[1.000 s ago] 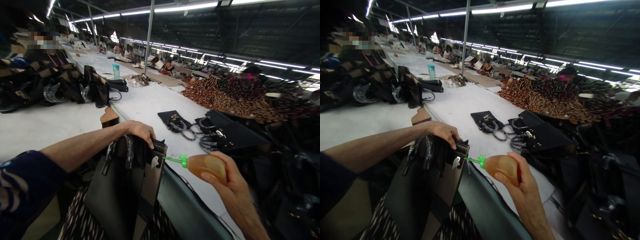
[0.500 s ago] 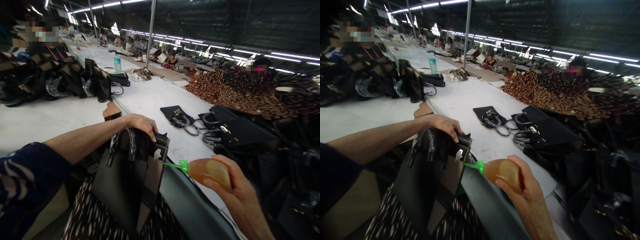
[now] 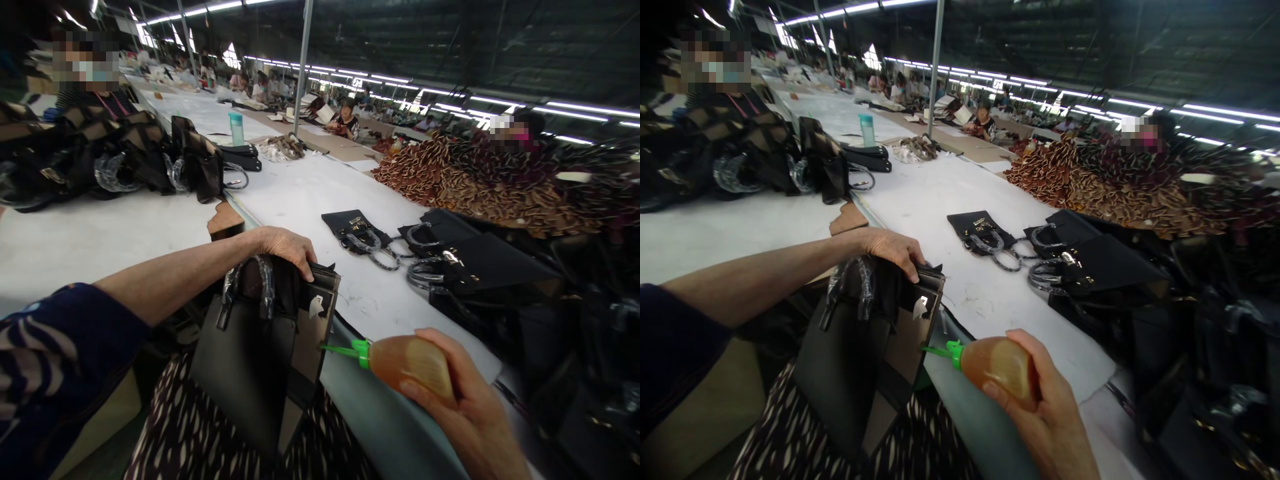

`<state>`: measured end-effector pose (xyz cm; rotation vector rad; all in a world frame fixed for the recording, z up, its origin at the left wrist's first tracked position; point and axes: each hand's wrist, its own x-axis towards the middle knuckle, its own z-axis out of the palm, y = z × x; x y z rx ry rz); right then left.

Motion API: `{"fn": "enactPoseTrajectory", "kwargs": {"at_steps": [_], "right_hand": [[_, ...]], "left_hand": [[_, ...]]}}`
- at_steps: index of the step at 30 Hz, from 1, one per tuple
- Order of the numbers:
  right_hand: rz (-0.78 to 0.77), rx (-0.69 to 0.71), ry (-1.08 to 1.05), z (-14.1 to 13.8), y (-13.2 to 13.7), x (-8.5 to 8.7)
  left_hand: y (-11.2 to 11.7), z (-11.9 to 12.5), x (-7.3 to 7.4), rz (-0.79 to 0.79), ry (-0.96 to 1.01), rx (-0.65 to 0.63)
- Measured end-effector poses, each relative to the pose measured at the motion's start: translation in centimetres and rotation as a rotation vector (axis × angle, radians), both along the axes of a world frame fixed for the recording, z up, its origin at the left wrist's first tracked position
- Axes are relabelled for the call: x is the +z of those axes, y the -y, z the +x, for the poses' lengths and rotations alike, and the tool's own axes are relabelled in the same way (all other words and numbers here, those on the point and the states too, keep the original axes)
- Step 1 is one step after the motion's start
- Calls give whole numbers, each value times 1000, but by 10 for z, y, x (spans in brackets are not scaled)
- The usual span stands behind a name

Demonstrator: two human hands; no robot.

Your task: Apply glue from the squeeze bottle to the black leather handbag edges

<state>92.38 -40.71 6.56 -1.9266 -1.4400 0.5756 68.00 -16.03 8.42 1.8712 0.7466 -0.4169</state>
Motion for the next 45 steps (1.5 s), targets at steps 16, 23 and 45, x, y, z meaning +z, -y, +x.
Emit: {"fn": "enactPoseTrajectory", "kwargs": {"at_steps": [16, 23, 45], "right_hand": [[1, -38, -97, -12, 1, 8], [0, -55, -156, -19, 4, 8], [183, -153, -591, 33, -35, -30]], "left_hand": [[-3, -1, -2, 4, 8, -3], [-3, -1, 3, 75, -3, -35], [-21, 34, 87, 569, 103, -16]]}}
